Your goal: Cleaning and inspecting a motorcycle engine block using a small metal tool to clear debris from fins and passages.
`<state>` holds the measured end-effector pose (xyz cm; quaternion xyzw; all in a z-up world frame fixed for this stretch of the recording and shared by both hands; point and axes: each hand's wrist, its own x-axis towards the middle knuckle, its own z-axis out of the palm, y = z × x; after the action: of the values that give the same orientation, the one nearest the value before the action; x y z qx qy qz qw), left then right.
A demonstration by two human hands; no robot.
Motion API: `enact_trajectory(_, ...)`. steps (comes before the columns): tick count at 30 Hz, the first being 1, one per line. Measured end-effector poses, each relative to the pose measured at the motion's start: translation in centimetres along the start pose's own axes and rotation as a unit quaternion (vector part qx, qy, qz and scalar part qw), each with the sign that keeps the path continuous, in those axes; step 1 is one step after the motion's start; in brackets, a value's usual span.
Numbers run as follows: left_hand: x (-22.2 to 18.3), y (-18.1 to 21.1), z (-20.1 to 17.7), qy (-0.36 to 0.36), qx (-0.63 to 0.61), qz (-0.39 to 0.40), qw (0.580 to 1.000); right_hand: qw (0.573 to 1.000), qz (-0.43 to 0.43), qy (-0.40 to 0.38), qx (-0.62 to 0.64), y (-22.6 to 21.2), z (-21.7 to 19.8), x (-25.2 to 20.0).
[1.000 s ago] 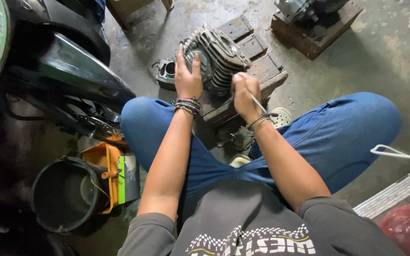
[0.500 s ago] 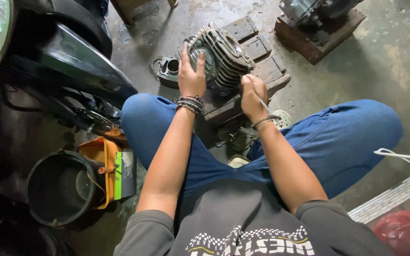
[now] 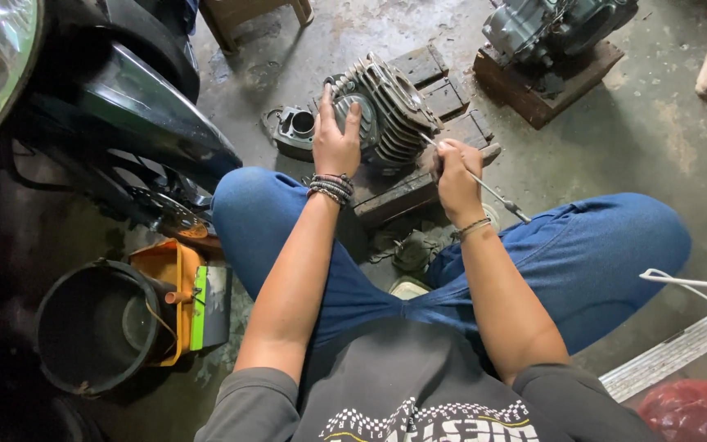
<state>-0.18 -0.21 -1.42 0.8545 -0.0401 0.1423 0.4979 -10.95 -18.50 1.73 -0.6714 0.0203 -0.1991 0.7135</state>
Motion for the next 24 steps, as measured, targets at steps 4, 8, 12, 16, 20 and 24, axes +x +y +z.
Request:
enact_trajectory(4,-0.1,0.2,-0.2,-0.01,0.001,-0.007,1.0,1.0,-0.009,0.021,-0.005,0.5,1.7,-0.2)
enact_trajectory(8,0.0,0.4,-0.2,-0.012,0.009,-0.017,1.0,0.998,0.002,-0.006,-0.056,-0.4,2.4,-0.4)
enact_trajectory(12,0.1,0.1,0.1,-0.01,0.011,-0.014,1.0,0.992,0.019,0.044,-0.119,3.3,1.3,0.3)
enact_trajectory(16,-0.1,0.7,-0.2,-0.02,0.005,-0.028,0.999,0.995,0.013,0.01,-0.102,-1.3,3.0,-0.5)
enact_trajectory(20,0.2,0.2,0.1,-0.015,0.008,-0.025,1.0,0.992,0.016,0.01,-0.124,1.5,2.2,0.3)
enact_trajectory(24,-0.1,0.7,-0.3,-0.021,0.003,-0.031,0.999,0.985,0.047,0.054,-0.159,1.6,1.9,-0.1)
